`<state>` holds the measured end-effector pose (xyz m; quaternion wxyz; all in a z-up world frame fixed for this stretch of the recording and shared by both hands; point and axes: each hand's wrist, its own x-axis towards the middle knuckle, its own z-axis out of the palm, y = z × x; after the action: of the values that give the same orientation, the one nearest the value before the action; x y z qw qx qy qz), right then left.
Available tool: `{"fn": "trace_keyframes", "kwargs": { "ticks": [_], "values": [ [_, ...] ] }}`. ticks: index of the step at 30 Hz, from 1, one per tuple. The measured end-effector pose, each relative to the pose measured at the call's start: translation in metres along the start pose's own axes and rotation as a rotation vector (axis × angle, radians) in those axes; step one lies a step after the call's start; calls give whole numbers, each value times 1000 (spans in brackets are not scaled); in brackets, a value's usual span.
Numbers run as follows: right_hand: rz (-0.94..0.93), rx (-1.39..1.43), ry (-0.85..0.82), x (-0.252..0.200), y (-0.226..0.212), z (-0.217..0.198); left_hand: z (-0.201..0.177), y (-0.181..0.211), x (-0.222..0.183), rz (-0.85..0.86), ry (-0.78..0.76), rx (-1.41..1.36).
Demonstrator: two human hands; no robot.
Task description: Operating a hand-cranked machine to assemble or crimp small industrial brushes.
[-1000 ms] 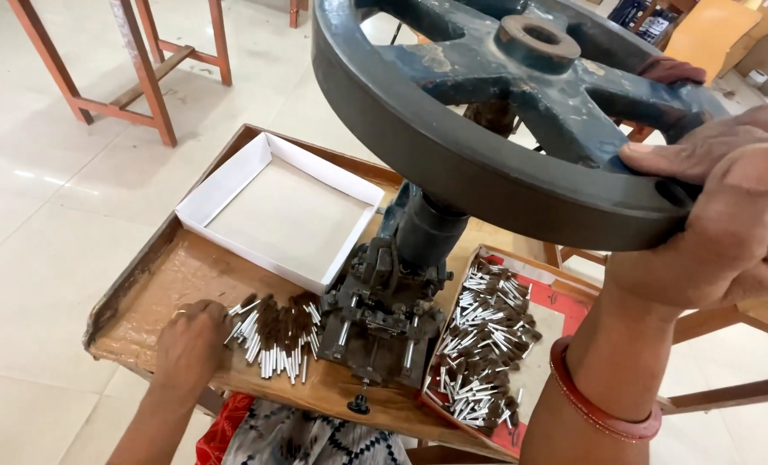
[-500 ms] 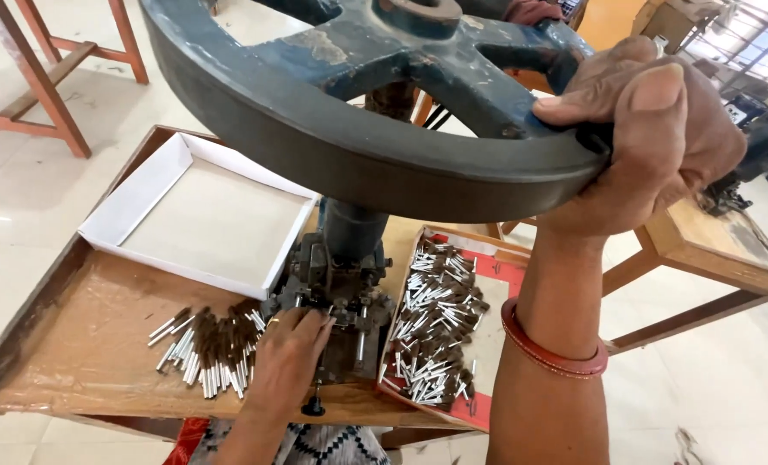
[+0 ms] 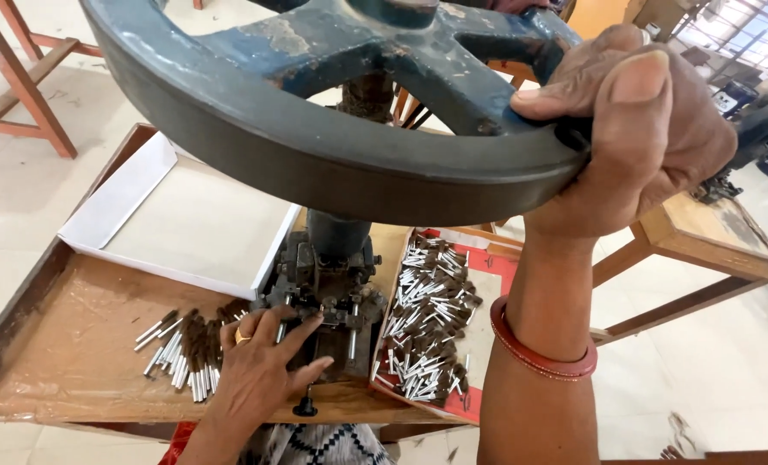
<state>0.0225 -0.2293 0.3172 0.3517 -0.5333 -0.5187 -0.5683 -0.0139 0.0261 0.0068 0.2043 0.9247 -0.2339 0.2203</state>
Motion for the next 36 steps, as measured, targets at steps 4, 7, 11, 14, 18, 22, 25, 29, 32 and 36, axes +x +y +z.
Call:
{"fn": "trace_keyframes", "kwargs": {
  "ticks": [4,7,11,14,18,22,25,29,32,36],
  "values": [
    [301,-390,3,16,-51,36,-4,4,3,-38,-114,-48],
    [66,-973,-176,10,-72,95,5,4,5,-51,-37,-62],
    [-55,-960,-241,30,-78,106,15,12,7,-86,-124,-86],
    [-74,-786,-283,20,-71,74,10,25,14,-33,167,-41],
    [302,-298,-18,-6,-36,7,57,30,4,17,32,-123],
    [249,92,15,-8,0,-3,25,86,18,186,64,-550],
    [196,-27,-46,-14,6,2,17,68,11,244,138,-351],
    [128,-192,-98,-16,2,-6,-12,-67,-31,-391,33,-263],
    [102,-327,-134,-19,-9,-11,-13,-158,-69,-495,151,207],
    [113,-201,-82,-8,-10,-3,-14,-188,-74,-379,156,278]
  ]
}}
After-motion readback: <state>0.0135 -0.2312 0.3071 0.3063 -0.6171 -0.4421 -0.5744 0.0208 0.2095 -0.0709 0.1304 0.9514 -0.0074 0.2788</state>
